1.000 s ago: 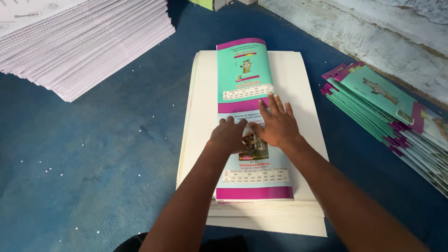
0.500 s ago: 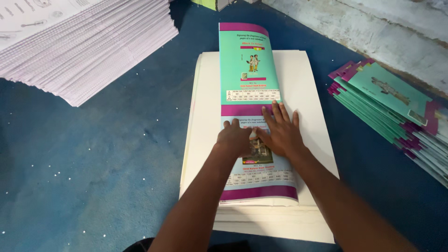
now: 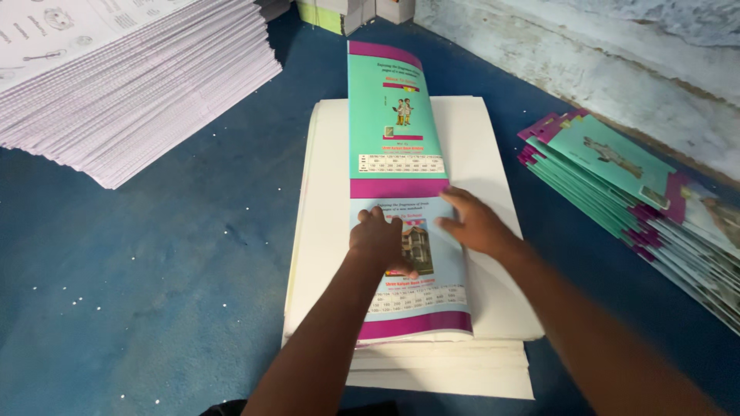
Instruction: The person repeatedly folds printed sheets in half and places them into a growing stack on the floor. The task involves handling one sheet at a time from a larger pile and stacking the folded results.
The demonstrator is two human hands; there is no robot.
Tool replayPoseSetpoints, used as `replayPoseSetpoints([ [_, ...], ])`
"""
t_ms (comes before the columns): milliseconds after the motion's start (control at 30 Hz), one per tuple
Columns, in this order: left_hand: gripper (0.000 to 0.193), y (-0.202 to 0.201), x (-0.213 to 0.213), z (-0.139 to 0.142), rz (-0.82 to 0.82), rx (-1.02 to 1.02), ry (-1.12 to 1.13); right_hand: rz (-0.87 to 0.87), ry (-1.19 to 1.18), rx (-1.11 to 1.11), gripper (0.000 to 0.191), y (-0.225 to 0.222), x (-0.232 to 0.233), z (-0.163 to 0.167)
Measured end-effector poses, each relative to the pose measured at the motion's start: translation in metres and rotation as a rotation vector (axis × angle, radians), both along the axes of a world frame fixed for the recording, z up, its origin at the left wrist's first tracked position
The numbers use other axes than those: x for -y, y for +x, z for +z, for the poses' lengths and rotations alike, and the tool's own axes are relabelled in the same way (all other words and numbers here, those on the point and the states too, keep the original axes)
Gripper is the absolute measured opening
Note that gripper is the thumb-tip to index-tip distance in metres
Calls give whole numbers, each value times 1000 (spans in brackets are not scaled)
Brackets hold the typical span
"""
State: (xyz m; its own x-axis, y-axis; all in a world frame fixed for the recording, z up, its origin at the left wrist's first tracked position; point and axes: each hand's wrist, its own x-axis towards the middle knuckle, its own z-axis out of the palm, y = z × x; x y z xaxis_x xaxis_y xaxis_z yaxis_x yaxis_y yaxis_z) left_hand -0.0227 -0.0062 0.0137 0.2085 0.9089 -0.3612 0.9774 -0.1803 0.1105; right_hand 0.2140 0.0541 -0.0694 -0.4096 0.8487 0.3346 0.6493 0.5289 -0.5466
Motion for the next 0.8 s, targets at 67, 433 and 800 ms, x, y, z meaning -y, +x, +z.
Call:
replayPoseSetpoints([
  [67,116,-1,0,-2,3,8,11,-53,-40,-34,47,28,4,-4],
  [433,114,-4,-1,-8,-26,7,46,-414,-529,444,47,184,47,-34],
  [800,118,-7,2,-9,-46,-11,43,-493,-896,241,68,170,67,-56],
])
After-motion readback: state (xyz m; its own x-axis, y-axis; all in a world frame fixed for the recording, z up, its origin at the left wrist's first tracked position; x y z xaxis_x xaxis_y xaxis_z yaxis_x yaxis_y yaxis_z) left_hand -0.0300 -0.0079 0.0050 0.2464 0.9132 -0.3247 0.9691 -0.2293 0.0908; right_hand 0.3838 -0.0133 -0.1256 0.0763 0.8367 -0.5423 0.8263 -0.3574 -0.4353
